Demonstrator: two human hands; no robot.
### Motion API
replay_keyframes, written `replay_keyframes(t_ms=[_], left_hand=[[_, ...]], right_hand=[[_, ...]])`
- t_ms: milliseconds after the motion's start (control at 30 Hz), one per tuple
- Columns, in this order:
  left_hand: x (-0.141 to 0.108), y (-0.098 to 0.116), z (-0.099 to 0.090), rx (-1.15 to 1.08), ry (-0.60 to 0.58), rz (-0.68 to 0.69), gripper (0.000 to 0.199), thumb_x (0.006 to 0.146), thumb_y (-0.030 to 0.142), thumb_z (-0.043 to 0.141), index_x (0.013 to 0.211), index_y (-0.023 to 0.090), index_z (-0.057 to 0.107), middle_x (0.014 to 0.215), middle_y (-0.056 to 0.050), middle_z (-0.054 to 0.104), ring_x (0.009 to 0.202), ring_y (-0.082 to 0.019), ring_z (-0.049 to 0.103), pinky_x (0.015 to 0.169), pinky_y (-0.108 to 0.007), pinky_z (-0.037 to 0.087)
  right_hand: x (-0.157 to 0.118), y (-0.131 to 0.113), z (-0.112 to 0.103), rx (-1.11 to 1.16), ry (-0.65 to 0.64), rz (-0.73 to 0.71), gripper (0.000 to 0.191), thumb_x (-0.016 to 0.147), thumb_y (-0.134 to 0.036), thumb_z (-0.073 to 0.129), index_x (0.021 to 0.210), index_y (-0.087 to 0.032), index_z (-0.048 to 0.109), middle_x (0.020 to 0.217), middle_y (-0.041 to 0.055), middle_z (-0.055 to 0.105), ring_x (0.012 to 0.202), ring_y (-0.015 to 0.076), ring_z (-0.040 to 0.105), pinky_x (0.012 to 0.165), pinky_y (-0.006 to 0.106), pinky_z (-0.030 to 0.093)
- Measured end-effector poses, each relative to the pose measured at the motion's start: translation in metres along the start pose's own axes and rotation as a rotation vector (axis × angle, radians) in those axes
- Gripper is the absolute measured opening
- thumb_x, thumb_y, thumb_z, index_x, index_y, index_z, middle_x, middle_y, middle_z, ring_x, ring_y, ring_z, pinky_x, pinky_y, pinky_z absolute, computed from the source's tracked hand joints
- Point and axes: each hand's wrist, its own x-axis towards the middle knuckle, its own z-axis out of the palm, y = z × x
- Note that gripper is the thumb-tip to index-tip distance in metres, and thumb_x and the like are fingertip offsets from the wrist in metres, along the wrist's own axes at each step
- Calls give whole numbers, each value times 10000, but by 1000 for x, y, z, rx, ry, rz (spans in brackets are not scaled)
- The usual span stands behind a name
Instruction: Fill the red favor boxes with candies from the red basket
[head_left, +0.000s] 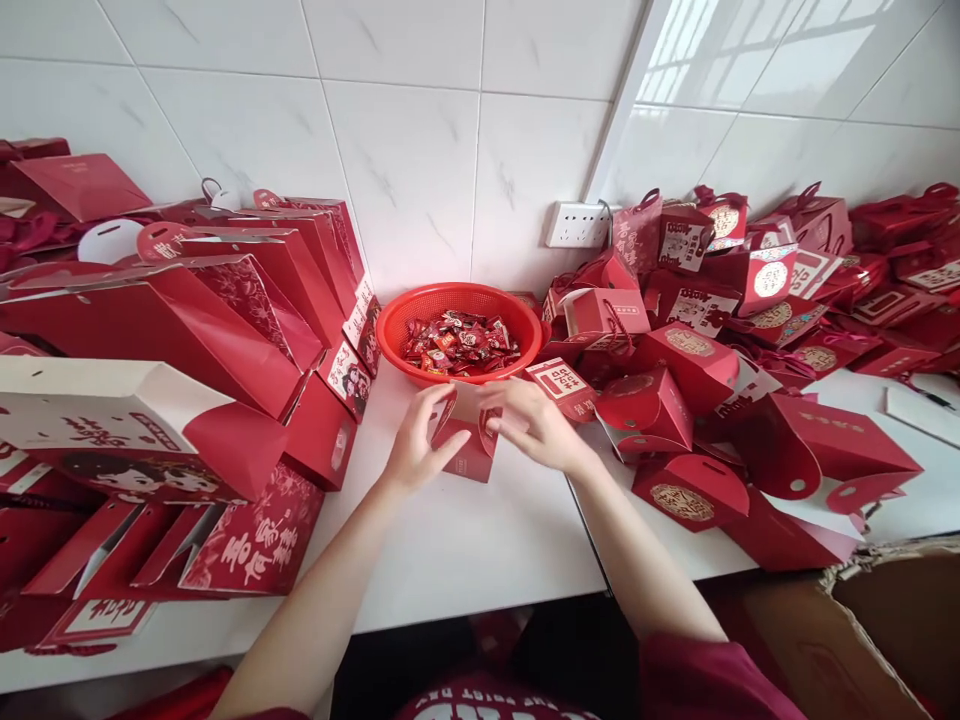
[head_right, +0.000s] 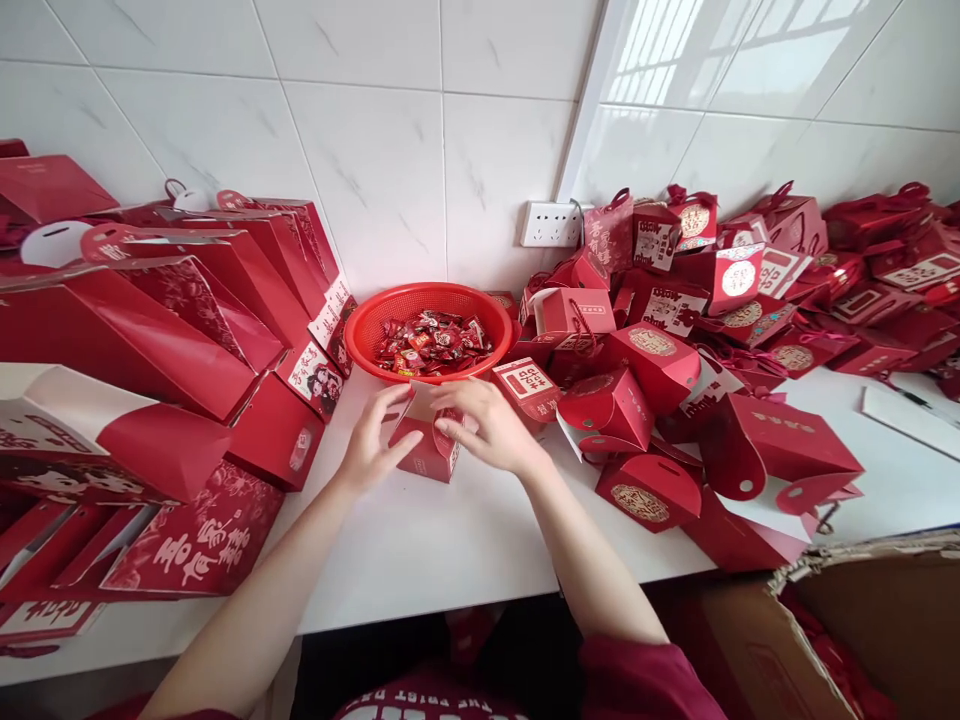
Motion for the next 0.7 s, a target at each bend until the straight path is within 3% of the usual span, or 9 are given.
replay_keyframes(t_ms=[100, 167, 267, 367, 433, 500, 700], left_hand=[[-2, -2, 5, 28, 110, -106, 363, 922, 370, 612, 1258, 236, 591, 1148, -70, 677, 992, -193, 671, 850, -313, 562], [-2, -5, 4, -57, 167, -213, 412, 928, 370, 602, 1313, 236, 538, 974, -39, 693, 792, -153, 674, 693, -258, 563], [-1, -3, -1, -154, 169, -289, 550, 904, 360, 625, 1410, 244, 441, 849, -1, 671, 671, -135, 656, 529, -202, 520], [0, 7, -7, -26, 133, -225, 346, 888, 289, 612, 1229, 230, 628, 792, 6, 668, 656, -124, 657, 565, -198, 530], [-1, 16, -12, 96, 116, -177, 199, 872, 247, 589, 1006, 214, 732, 765, -1, 669, 616, -114, 643, 586, -204, 526], [-1, 23, -18, 153, 84, -219, 195, 853, 237, 578, 912, 208, 762, 746, -4, 673, 576, -111, 635, 577, -211, 518], [4, 28, -32, 101, -62, -560, 336, 827, 264, 562, 1131, 197, 690, 674, 32, 638, 523, -132, 642, 565, -228, 508]], right_hand=[[-9, 9, 23, -61, 8, -36, 166, 991, -324, 547, 1081, -255, 668, 1092, 52, 736, 1114, 228, 668, 1216, 580, 227], [-17, 12, 30, -78, 97, -70, 152, 974, -311, 538, 956, -255, 678, 945, 34, 738, 962, 216, 698, 1172, 555, 323], [-25, 15, 26, -45, 288, -107, 218, 947, -287, 510, 774, -242, 634, 737, 23, 685, 749, 212, 675, 917, 483, 519], [-26, 17, 14, -44, 366, -124, 255, 926, -243, 508, 680, -231, 574, 617, 19, 620, 641, 208, 630, 717, 425, 504], [-27, 18, 8, -48, 344, -141, 269, 917, -204, 523, 650, -226, 547, 577, 12, 602, 614, 199, 614, 668, 394, 466], [-28, 21, 6, -37, 307, -126, 310, 932, -186, 519, 624, -220, 532, 554, 9, 594, 588, 181, 595, 651, 369, 440], [-29, 32, 11, 33, 82, 85, 426, 953, -326, 616, 587, -211, 430, 547, -27, 484, 542, 126, 426, 631, 308, 386]])
